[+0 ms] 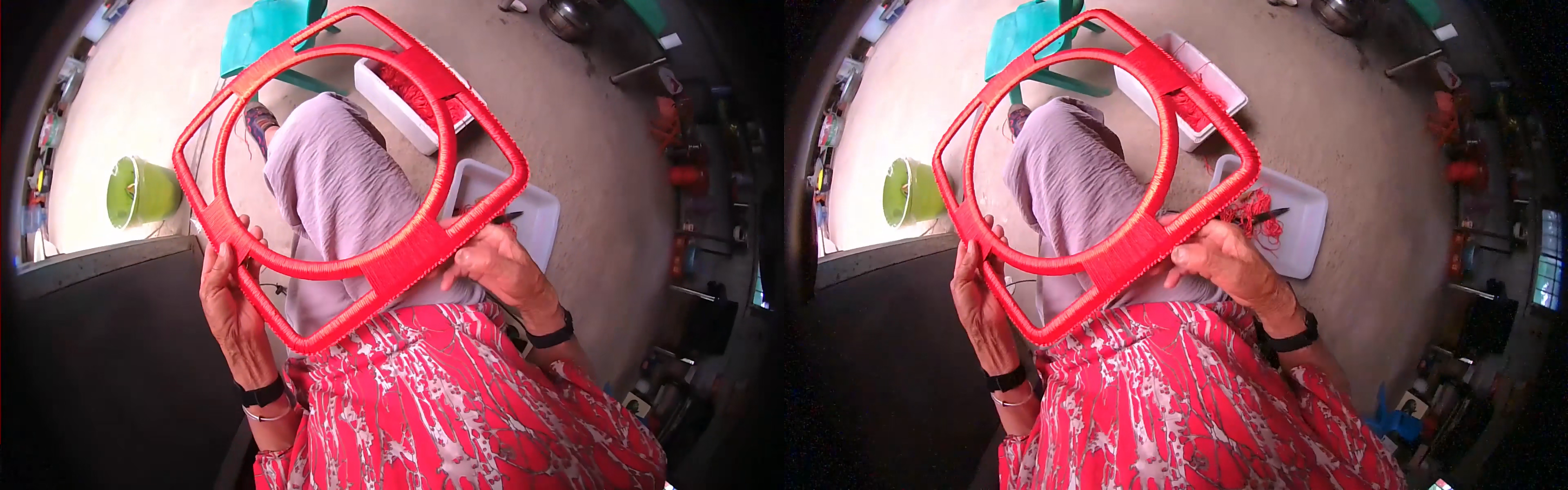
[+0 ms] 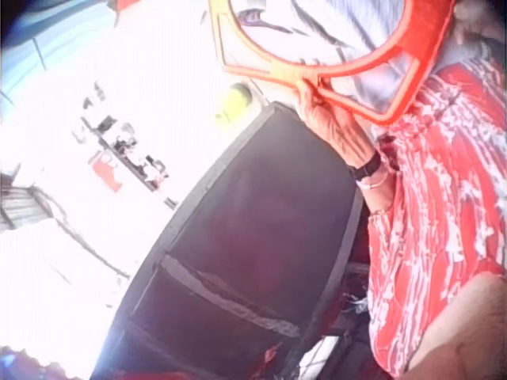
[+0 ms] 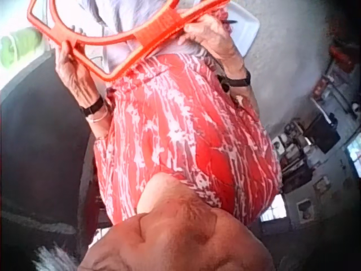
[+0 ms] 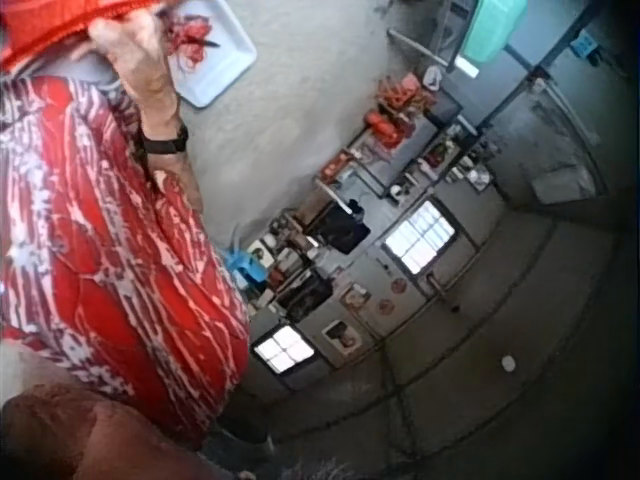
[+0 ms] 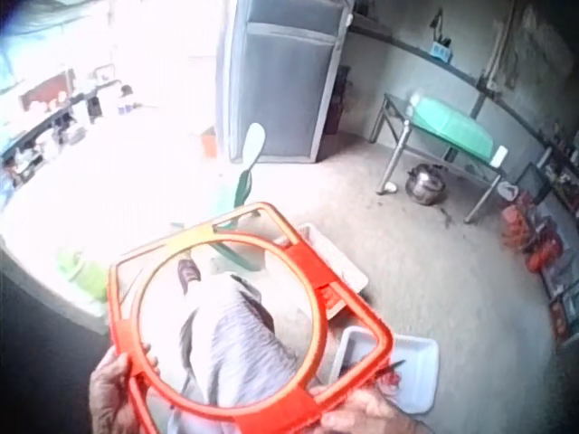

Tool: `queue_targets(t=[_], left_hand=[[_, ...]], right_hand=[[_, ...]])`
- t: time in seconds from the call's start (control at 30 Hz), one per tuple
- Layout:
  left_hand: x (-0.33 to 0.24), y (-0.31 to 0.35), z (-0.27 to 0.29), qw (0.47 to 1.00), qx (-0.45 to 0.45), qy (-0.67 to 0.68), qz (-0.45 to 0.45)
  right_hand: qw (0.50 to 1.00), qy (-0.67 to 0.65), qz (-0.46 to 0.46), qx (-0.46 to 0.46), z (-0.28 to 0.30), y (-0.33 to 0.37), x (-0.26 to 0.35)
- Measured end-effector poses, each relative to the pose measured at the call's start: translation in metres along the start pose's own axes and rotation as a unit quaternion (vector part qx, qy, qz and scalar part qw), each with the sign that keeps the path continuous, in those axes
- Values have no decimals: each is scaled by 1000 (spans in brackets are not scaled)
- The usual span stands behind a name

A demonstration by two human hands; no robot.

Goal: Manually weaving or wrapping a plastic furniture frame with red cord.

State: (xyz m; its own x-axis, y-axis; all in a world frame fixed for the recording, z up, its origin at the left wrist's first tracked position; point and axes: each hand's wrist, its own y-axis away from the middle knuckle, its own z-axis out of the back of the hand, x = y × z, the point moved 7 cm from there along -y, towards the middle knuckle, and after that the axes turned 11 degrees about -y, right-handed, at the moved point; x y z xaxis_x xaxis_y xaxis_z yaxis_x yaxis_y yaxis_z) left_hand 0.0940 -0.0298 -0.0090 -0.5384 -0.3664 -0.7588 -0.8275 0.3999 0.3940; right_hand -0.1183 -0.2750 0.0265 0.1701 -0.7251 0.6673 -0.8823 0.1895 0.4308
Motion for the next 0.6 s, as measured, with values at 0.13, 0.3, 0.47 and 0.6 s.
queue_targets(t=[0.13, 0.3, 0.47, 0.6], left_hand=[[4, 7, 7, 1000, -16, 0, 3], [3, 11, 8, 1000, -1, -2, 1], [-1, 17, 12, 999, -30, -13, -10], [-7, 23, 9, 998, -35, -35, -28]], right_hand=[[999, 18, -31, -13, 1, 5, -16], [996, 35, -76, -33, 2, 12, -23], [990, 35, -136, -31, -1, 15, -32], [989, 16, -130, -65, -3, 16, -35]])
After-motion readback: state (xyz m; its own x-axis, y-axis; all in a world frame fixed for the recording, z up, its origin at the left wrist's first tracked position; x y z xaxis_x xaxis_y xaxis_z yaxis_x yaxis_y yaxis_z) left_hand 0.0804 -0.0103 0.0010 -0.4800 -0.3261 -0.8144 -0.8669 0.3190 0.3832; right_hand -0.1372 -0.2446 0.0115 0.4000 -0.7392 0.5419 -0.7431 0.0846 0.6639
